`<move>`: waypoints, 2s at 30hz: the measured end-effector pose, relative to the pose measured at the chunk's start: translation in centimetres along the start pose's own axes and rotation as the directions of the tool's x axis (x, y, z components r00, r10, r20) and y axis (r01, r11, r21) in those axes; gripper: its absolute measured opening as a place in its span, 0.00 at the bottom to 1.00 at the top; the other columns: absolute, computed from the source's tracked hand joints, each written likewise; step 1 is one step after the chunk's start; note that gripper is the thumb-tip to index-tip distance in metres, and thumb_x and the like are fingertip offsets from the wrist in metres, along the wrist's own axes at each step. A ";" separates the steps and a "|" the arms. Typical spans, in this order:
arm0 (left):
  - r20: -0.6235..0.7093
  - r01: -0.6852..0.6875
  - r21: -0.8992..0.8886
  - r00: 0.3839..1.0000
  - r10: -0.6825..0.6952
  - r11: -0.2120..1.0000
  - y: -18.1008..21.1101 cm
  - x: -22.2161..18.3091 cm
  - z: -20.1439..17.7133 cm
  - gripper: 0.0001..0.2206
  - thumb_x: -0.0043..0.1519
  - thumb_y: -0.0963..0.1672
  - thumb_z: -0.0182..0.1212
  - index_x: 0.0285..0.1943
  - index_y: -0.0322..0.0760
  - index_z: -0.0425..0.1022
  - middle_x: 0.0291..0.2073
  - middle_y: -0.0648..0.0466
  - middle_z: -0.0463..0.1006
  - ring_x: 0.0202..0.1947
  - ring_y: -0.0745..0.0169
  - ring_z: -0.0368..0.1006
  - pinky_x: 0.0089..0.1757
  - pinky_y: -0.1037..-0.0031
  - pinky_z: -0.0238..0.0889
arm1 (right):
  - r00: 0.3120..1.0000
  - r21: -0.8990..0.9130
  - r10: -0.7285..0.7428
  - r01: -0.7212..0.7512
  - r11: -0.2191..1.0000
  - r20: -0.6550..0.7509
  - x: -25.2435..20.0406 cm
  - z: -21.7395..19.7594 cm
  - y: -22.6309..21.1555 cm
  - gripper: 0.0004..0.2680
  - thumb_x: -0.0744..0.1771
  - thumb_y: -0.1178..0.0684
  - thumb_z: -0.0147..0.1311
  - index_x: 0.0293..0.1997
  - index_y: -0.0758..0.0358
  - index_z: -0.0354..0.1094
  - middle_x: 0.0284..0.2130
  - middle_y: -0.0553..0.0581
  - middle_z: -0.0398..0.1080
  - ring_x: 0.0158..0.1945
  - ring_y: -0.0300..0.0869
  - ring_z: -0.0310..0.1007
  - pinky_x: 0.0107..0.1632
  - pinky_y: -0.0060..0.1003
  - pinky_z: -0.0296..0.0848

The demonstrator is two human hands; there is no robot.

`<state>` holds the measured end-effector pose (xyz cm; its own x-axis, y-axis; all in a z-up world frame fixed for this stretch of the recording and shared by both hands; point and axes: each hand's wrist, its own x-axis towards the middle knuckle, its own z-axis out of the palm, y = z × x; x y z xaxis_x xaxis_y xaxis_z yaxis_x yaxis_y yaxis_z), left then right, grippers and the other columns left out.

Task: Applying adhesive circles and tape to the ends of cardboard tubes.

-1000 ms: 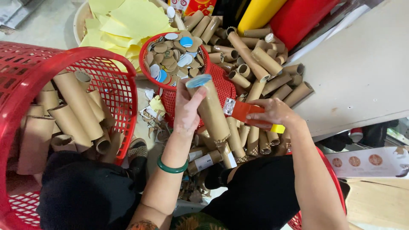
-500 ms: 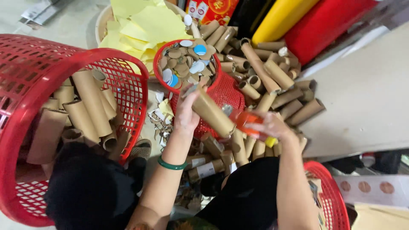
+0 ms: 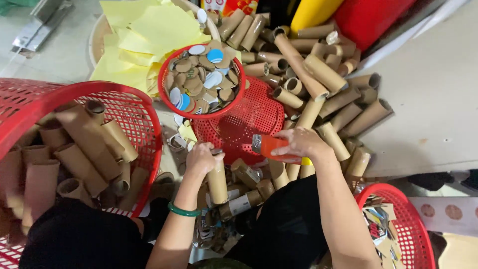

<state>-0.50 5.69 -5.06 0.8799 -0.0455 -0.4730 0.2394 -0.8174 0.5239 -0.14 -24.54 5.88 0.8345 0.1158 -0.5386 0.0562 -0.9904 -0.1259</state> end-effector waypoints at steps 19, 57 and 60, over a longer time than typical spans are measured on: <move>-0.884 -0.843 -0.281 0.414 0.218 0.460 1.0 3.8 2.5 0.07 0.65 0.40 0.67 0.48 0.36 0.77 0.44 0.52 0.81 0.46 0.60 0.80 0.50 0.71 0.73 | 0.989 0.133 0.058 -0.076 0.988 0.138 -1.2 2.2 2.1 0.31 0.59 0.30 0.63 0.68 0.47 0.68 0.44 0.69 0.78 0.48 0.59 0.79 0.54 0.50 0.77; -0.454 -0.183 -0.850 0.731 -0.509 0.495 -20.4 12.3 5.5 0.33 0.51 0.45 0.71 0.66 0.36 0.61 0.56 0.42 0.72 0.55 0.44 0.75 0.56 0.60 0.70 | 0.997 -0.022 0.005 -0.003 1.000 0.073 3.7 4.1 4.7 0.27 0.60 0.33 0.60 0.65 0.48 0.69 0.48 0.60 0.80 0.51 0.51 0.81 0.53 0.44 0.77; -0.710 -0.487 -0.674 0.634 -0.305 0.555 -15.7 8.1 2.2 0.37 0.49 0.47 0.74 0.66 0.31 0.59 0.54 0.40 0.73 0.52 0.43 0.73 0.52 0.57 0.67 | 0.996 0.062 0.036 -0.040 0.997 0.078 4.0 4.3 5.4 0.27 0.59 0.34 0.62 0.64 0.51 0.69 0.47 0.61 0.81 0.49 0.50 0.82 0.53 0.44 0.77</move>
<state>1.95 16.92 -18.66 0.7765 0.6286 0.0433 -0.0194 -0.0449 0.9988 1.13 -29.07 -0.50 0.7909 0.0859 -0.6059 -0.0116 -0.9878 -0.1551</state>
